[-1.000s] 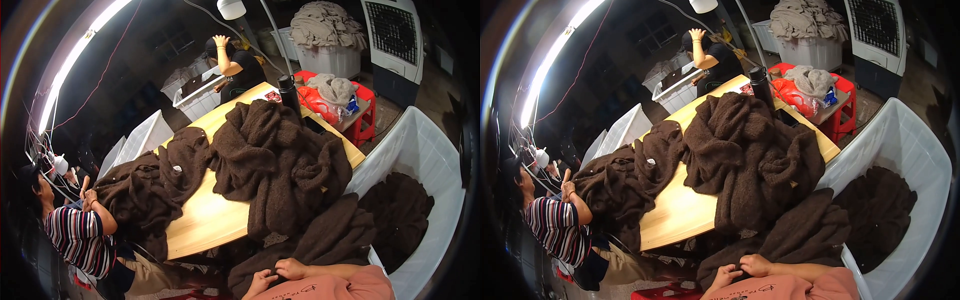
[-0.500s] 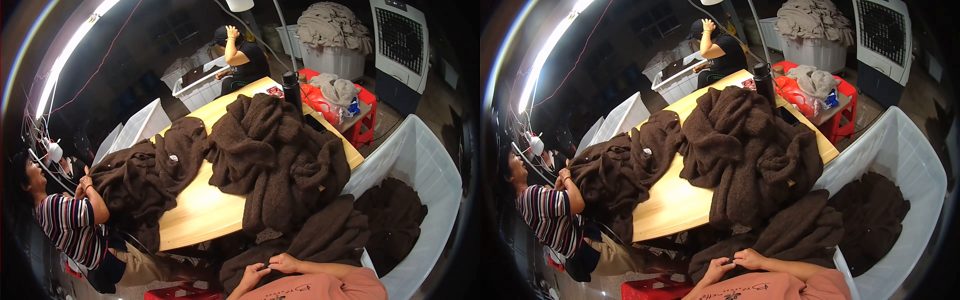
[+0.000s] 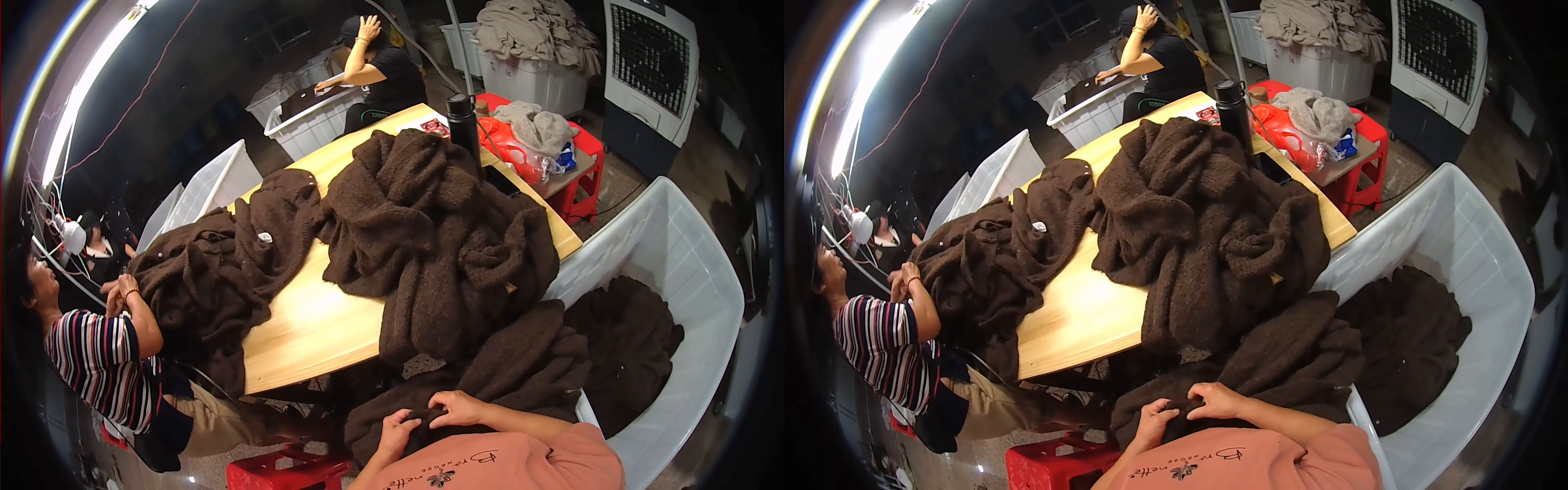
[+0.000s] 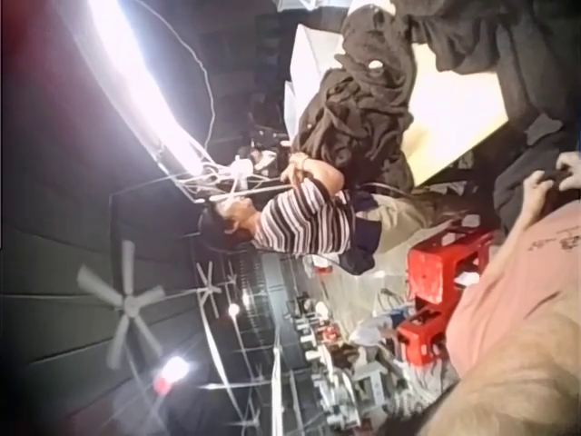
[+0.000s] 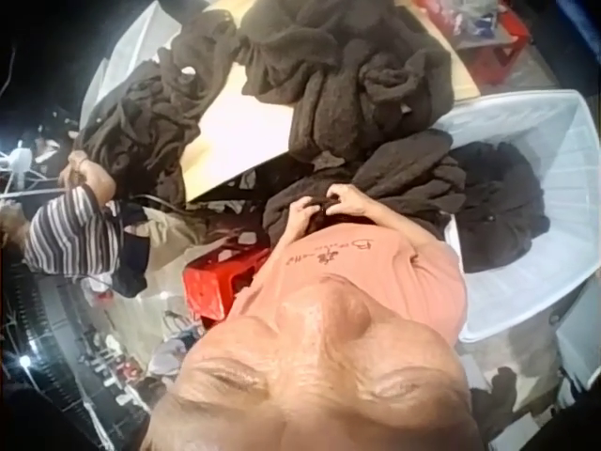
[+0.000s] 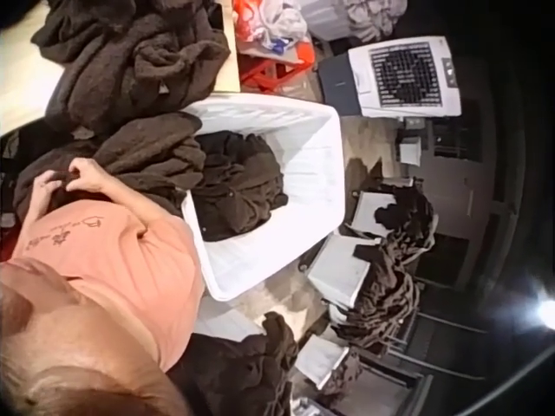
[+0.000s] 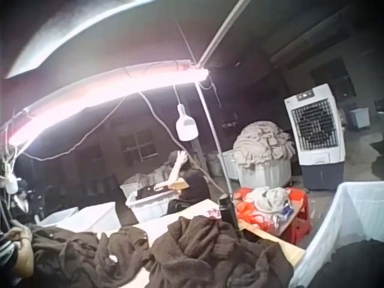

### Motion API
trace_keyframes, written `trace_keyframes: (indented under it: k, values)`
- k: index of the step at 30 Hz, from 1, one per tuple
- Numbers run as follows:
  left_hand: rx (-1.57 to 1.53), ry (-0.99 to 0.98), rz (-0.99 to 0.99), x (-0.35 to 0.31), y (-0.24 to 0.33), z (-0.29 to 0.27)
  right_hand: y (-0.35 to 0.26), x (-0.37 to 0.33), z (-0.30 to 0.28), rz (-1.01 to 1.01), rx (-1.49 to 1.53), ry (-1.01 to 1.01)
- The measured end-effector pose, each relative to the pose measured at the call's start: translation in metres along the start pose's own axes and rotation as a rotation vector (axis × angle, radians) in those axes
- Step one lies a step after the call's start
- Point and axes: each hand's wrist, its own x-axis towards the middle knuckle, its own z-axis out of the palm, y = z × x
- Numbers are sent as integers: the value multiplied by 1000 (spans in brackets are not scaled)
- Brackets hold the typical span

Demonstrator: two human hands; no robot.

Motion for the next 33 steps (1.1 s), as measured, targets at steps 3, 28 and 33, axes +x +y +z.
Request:
trace_keyframes:
  k: [3, 28, 33]
  values:
    - [-135, 4, -60, -7, 7, 2, 10, -6, -10, -72, -180, -162]
    - [-383, 6, -99, -7, -4, 7, -26, -3, 18, -591, -453, 235]
    - [-213, 34, 45, -10, -4, 12, -20, -6, 23, -549, -462, 207]
